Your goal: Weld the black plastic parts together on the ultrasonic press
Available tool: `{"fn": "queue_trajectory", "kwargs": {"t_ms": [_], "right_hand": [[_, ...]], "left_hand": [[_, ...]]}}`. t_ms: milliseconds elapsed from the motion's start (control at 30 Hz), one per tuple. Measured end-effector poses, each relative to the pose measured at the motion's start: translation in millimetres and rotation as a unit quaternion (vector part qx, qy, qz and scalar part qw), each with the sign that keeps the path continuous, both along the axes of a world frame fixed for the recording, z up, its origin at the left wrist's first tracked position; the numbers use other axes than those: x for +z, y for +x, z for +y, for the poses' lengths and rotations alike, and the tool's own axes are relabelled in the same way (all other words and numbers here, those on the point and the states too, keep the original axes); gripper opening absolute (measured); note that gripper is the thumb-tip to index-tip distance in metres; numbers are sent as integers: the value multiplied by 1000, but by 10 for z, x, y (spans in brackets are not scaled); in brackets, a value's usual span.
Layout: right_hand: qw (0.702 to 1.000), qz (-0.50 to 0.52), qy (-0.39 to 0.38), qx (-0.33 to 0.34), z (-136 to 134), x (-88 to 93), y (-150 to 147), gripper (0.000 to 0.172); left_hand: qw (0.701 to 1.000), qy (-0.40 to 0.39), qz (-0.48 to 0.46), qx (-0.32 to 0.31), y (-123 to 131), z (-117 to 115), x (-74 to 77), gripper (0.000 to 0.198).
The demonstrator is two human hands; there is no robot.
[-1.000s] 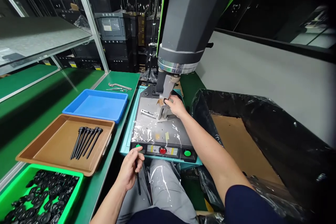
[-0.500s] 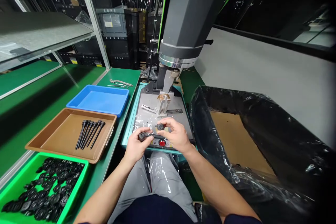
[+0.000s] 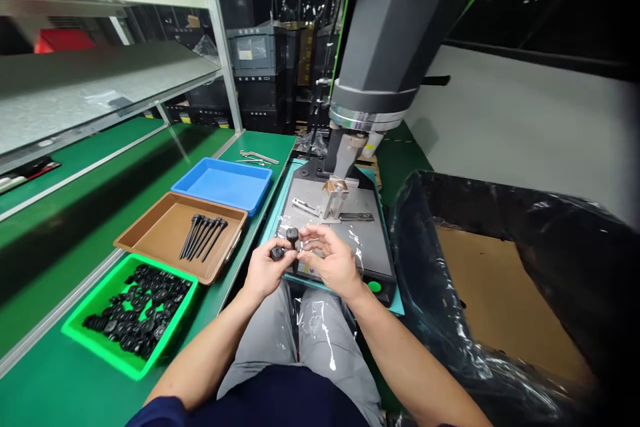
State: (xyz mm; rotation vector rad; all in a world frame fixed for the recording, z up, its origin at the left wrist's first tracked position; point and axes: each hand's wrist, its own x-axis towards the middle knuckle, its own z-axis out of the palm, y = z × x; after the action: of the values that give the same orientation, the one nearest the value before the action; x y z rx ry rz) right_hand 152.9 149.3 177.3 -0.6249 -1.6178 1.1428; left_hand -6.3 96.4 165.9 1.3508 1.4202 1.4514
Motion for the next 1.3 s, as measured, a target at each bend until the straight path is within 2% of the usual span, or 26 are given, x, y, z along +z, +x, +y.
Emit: {"fn": "queue_trajectory", "kwargs": {"t_ms": [100, 200, 267, 300, 367, 467, 567, 667, 767, 900, 967, 1000, 1033, 1067, 1133, 1233, 1300], "right_hand": [[999, -6, -39, -13, 5, -46, 108, 45], [998, -24, -64, -10, 17, -154, 246, 39], [997, -28, -78, -4, 13, -236, 309, 37], [996, -28, -85, -2, 5, -273, 328, 37], [995, -26, -93, 1, -17, -332, 347, 36], [994, -28, -102, 6, -44, -380, 359, 36], [993, -39, -113, 1, -62, -397, 391, 37], [990, -52, -128, -2, -86, -413, 454, 38], [986, -59, -153, -3, -105, -464, 526, 40], [981, -61, -184, -27, -97, -573, 547, 45], [978, -62, -199, -31, -87, -603, 486, 47], [976, -64, -205, -28, -83, -606, 436, 48], [975, -68, -208, -22, -81, -602, 376, 48], [975, -73, -208, -18, -81, -593, 310, 48], [977, -84, -195, -7, -89, -563, 175, 47], [981, -100, -164, 21, -116, -510, 22, 42], [983, -107, -147, 36, -135, -471, -26, 39]], "left_hand": [[996, -55, 16, 73, -355, -36, 157, 29], [981, -77, 108, 141, -990, 12, 375, 28], [948, -117, 206, 212, -1458, 82, 478, 26], [923, -165, 262, 228, -1663, 127, 499, 24], [864, -285, 352, 220, -1966, 230, 468, 21], [825, -356, 390, 203, -2128, 366, 281, 14], [811, -375, 399, 205, -2094, 420, 64, 21], [809, -383, 391, 216, -2063, 406, -46, 27], [823, -374, 363, 224, -2068, 372, -17, 27], [873, -317, 305, 212, -1881, 338, 153, 29], [930, -266, 199, 157, -1617, 328, 258, 37], [962, -230, 99, 108, -1448, 323, 310, 41], [979, -197, -19, 51, -1264, 318, 359, 43], [976, -176, -124, -4, -1073, 316, 403, 42], [949, -145, -270, -72, -704, 322, 460, 37], [915, -109, -370, -118, -250, 372, 442, 31], [909, -85, -389, -120, -27, 417, 369, 31]]}}
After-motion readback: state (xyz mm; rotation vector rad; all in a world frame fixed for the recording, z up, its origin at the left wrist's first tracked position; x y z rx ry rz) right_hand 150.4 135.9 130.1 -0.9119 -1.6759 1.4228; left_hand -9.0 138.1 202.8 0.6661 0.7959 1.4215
